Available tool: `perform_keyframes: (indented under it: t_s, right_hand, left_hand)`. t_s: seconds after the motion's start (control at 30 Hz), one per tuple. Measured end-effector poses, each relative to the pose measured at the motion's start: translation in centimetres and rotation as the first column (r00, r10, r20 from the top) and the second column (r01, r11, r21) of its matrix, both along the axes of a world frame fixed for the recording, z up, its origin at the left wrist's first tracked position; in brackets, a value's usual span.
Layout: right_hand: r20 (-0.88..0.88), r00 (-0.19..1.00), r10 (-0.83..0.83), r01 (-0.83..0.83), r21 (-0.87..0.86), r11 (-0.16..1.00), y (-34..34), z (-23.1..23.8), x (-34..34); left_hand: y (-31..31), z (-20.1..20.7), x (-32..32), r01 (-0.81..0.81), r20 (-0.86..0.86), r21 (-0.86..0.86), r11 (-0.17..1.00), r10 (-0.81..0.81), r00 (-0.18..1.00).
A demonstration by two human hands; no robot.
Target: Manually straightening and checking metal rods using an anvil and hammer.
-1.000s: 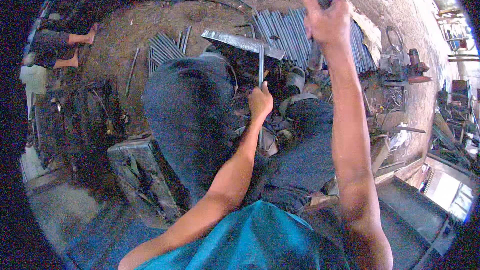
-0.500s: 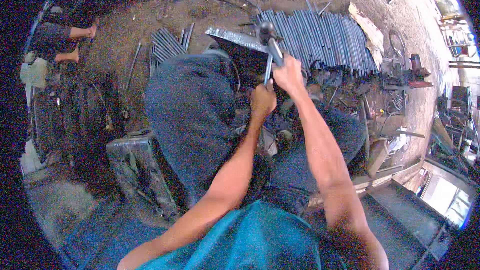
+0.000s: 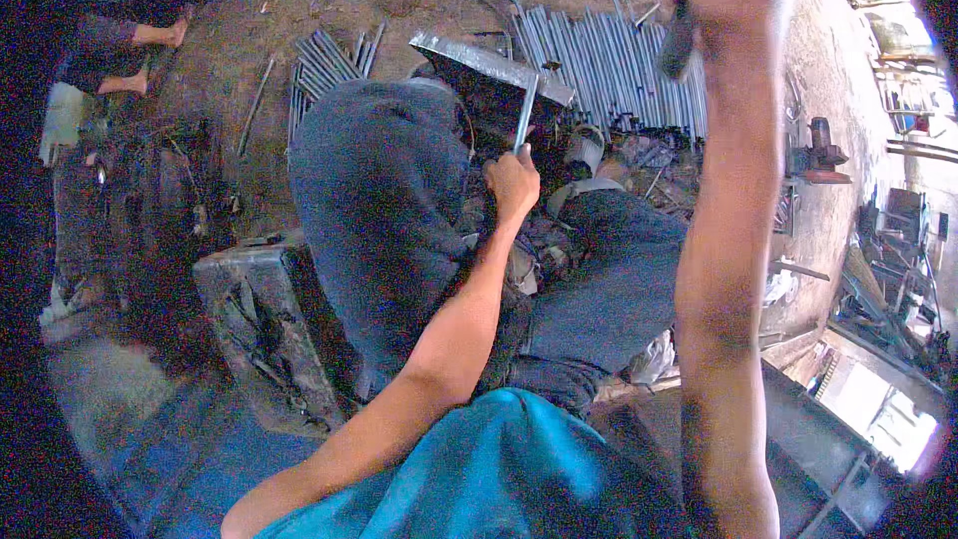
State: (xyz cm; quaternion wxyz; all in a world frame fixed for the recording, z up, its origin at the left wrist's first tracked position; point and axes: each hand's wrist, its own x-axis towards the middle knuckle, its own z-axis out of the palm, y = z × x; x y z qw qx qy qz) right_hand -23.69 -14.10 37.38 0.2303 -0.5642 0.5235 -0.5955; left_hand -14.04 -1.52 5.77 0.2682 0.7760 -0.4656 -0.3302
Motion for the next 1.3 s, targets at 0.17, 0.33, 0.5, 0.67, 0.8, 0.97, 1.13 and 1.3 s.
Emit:
perform_keyframes:
  t_s: [0.17, 0.33, 0.5, 0.67, 0.8, 0.97, 1.13, 1.3]
  right_hand:
    - [0.056, 0.980, -0.192, 0.199, -0.329, 0.923, 1.5, 3.7, 9.2]
    - [-0.439, 0.862, -0.253, 0.308, 0.058, 0.950, 2.8, -16.2, 5.6]
    - [-0.670, 0.714, 0.204, 0.368, 0.607, 0.705, 4.0, -28.1, 0.6]
    - [-0.268, 0.963, 0.002, 0.206, 0.743, 0.637, 4.5, -26.1, -0.8]
    - [-0.037, 0.996, -0.083, 0.087, 0.640, 0.763, 3.3, -15.9, 0.3]
    - [0.096, 0.995, -0.006, -0.017, 0.239, 0.971, -0.4, -4.2, 0.5]
    - [0.137, 0.990, 0.010, 0.012, -0.159, 0.987, 0.6, 3.1, 7.2]
    - [-0.182, 0.948, -0.261, 0.283, 0.113, 0.952, 0.4, -17.3, 3.0]
  left_hand:
    - [0.0, -1.4, 1.9, -0.007, 0.124, -0.101, 0.995, 0.019, 0.992]
    - [0.2, -1.8, 2.7, -0.037, 0.153, -0.116, 0.993, 0.055, 0.987]
    - [-1.0, -0.3, 1.4, -0.023, -0.016, -0.011, 1.000, 0.023, 1.000]
    - [-1.1, -0.7, 1.8, -0.057, -0.017, 0.003, 0.998, 0.057, 0.998]
    - [-0.1, -2.0, 1.4, -0.067, 0.052, -0.074, 0.995, 0.071, 0.996]
    - [-0.3, -1.2, 2.6, -0.055, 0.012, 0.004, 0.998, 0.055, 0.998]
    - [-0.7, -2.0, 2.3, -0.055, 0.070, -0.148, 0.987, 0.066, 0.995]
    - [-0.8, -1.6, 2.8, -0.027, 0.008, -0.061, 0.998, 0.027, 1.000]
